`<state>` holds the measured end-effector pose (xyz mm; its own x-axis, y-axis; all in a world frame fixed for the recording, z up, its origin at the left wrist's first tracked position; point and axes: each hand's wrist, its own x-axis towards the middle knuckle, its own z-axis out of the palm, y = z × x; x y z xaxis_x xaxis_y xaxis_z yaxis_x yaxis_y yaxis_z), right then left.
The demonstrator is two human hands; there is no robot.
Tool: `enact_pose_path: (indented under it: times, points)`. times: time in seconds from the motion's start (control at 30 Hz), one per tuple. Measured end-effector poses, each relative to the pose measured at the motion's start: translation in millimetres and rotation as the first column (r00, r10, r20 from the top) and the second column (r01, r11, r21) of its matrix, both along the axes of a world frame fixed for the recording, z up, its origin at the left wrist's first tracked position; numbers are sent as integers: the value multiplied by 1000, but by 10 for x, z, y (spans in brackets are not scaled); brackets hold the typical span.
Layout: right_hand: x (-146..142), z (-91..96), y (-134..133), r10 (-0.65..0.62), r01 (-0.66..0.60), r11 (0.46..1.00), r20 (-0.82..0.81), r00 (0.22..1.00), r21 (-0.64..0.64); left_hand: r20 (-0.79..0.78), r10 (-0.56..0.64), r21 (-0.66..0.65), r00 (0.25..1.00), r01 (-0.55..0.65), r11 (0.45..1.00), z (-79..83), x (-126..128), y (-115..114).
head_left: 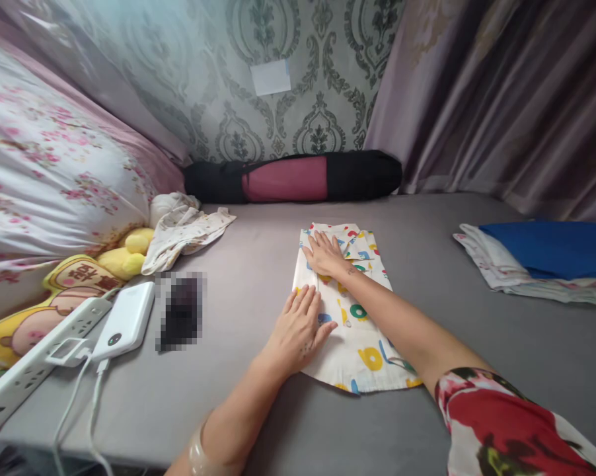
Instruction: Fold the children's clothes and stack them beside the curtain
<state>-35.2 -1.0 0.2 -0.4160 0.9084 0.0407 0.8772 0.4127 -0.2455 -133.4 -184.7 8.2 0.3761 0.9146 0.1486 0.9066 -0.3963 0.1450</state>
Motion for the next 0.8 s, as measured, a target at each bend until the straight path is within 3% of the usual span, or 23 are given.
enact_pose_path:
  times: [0.13,0.37,0.6,0.7,0.8]
  points:
    - [40,-83,-12,-11,11,1000,28,1000,-21,-36,-33,-96,999,29,995,-52,7,-18]
    - [38,-132,8,-9,9,1000,21,1000,-14,-12,-27,-66,1000,26,997,-118,-1,-15]
    - [150,95,155,-6,-10,989,-108,994,-149,105,14,-10,994,-13,1000,-10,-4,-1]
    - [321,251,274,-95,84,994,-171,981,-74,160,20,37,987,-26,999,7,-15,12]
    - [513,316,353,-246,245,969,-104,964,-25,220,0,83,976,-18,996,1,-29,14]
